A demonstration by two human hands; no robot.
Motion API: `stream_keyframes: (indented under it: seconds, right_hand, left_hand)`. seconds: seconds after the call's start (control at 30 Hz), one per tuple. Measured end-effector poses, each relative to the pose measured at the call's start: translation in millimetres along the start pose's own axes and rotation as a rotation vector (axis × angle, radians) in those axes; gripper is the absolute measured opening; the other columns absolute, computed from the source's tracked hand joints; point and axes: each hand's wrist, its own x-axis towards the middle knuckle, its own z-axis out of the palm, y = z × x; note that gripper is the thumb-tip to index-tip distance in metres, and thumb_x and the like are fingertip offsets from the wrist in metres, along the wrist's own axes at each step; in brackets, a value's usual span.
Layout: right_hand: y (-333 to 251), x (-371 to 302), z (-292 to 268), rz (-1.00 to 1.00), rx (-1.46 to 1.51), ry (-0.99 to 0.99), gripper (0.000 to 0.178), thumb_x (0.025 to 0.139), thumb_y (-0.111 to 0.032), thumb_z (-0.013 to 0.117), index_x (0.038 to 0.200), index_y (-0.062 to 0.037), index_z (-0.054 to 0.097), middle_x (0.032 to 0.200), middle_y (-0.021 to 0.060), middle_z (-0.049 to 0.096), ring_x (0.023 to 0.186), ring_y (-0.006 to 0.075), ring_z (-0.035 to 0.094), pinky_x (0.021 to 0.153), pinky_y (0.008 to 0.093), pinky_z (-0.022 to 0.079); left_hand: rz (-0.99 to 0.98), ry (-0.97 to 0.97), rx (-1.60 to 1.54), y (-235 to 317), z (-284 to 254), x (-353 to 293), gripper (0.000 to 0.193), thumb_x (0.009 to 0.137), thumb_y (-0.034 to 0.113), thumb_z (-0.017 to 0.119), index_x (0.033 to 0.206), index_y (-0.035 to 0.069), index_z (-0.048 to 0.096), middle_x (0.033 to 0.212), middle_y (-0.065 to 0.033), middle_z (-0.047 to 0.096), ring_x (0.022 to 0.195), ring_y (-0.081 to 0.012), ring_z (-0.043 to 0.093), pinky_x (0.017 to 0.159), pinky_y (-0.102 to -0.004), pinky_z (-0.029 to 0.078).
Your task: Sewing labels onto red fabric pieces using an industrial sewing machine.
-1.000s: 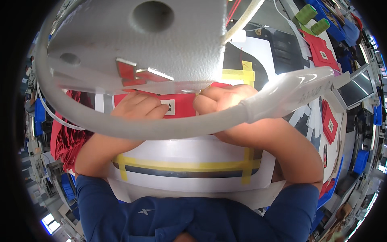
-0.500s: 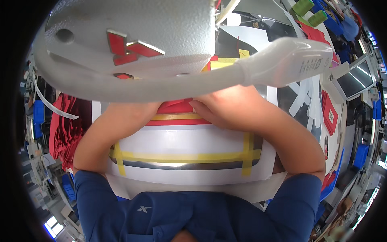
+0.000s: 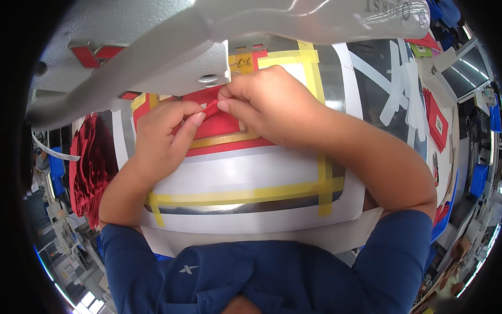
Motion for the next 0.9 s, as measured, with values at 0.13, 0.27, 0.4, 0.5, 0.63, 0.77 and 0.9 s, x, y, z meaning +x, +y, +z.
stream_keyframes:
  seconds: [0.13, 0.27, 0.4, 0.5, 0.63, 0.77, 0.9]
  right_hand:
    - [5.4, -0.6, 2.5, -0.008, 0.074, 0.025, 0.024, 0.105, -0.023, 0.072, 0.099, -0.0002, 0.077, 0.077, 0.0179, 0.074, 0.067, 0.0326, 0.072, 0.066, 0.0413, 0.057]
    - [5.5, -1.1, 3.4, 0.054, 0.136, 0.071, 0.024, 0.105, -0.02, 0.07, 0.098, 0.0013, 0.077, 0.073, 0.0152, 0.072, 0.064, 0.0244, 0.068, 0.064, 0.0387, 0.055]
    - [7.7, -1.7, 1.6, -0.007, 0.09, 0.15, 0.02, 0.104, -0.014, 0.067, 0.1, 0.003, 0.077, 0.072, 0.0131, 0.073, 0.063, 0.0208, 0.067, 0.066, 0.0369, 0.055]
    - [14.6, -0.7, 2.1, -0.124, 0.114, 0.27, 0.018, 0.1, -0.01, 0.066, 0.103, 0.0036, 0.078, 0.074, 0.0133, 0.073, 0.065, 0.0208, 0.067, 0.069, 0.0359, 0.056]
    - [9.4, 0.7, -13.7, -0.025, 0.019, 0.172, 0.021, 0.095, -0.01, 0.067, 0.107, 0.0033, 0.079, 0.08, 0.015, 0.076, 0.069, 0.0251, 0.071, 0.072, 0.0367, 0.058]
    - [4.8, -3.2, -21.2, -0.244, -0.239, -0.006, 0.012, 0.087, -0.011, 0.071, 0.093, -0.0014, 0.075, 0.08, 0.0128, 0.073, 0.07, 0.0327, 0.072, 0.067, 0.0412, 0.058]
    - [6.2, -11.4, -11.1, -0.636, -0.569, 0.044, 0.009, 0.08, -0.011, 0.073, 0.08, -0.0071, 0.065, 0.073, 0.0098, 0.063, 0.064, 0.0306, 0.067, 0.059, 0.0415, 0.055]
  left_hand:
    - [-0.066, -0.016, -0.049, 3.2, -1.2, 1.1, 0.009, 0.1, 0.012, 0.074, 0.102, 0.003, 0.074, 0.08, -0.011, 0.07, 0.073, -0.0301, 0.068, 0.071, -0.0405, 0.055]
    - [-0.082, -0.005, -0.061, 1.8, 0.4, -1.2, 0.008, 0.101, 0.012, 0.073, 0.102, 0.003, 0.074, 0.081, -0.0111, 0.071, 0.073, -0.0292, 0.068, 0.07, -0.0396, 0.055]
    - [-0.07, 0.004, -0.071, 0.5, 1.3, -2.5, 0.007, 0.101, 0.009, 0.073, 0.103, 0.002, 0.074, 0.084, -0.0117, 0.07, 0.074, -0.0256, 0.066, 0.069, -0.0372, 0.052]
    - [-0.074, -0.007, -0.071, 2.2, -0.4, -2.0, 0.006, 0.1, 0.006, 0.073, 0.104, 0.001, 0.073, 0.087, -0.0125, 0.07, 0.075, -0.0235, 0.065, 0.069, -0.0351, 0.05]
    - [0.002, -0.001, -0.004, -0.2, 1.7, -4.5, 0.008, 0.098, 0.005, 0.075, 0.104, 0.002, 0.073, 0.09, -0.0115, 0.07, 0.081, -0.027, 0.067, 0.073, -0.0379, 0.052]
    - [0.273, -0.035, 0.217, -2.3, 5.4, -6.5, 0.014, 0.091, 0.004, 0.078, 0.104, 0.003, 0.073, 0.094, -0.0099, 0.07, 0.086, -0.0298, 0.068, 0.077, -0.0413, 0.052]
    - [0.401, -0.005, 0.247, -5.7, 11.3, -5.8, 0.024, 0.081, 0.002, 0.079, 0.105, 0.002, 0.073, 0.096, -0.0108, 0.07, 0.089, -0.0306, 0.068, 0.078, -0.0435, 0.053]
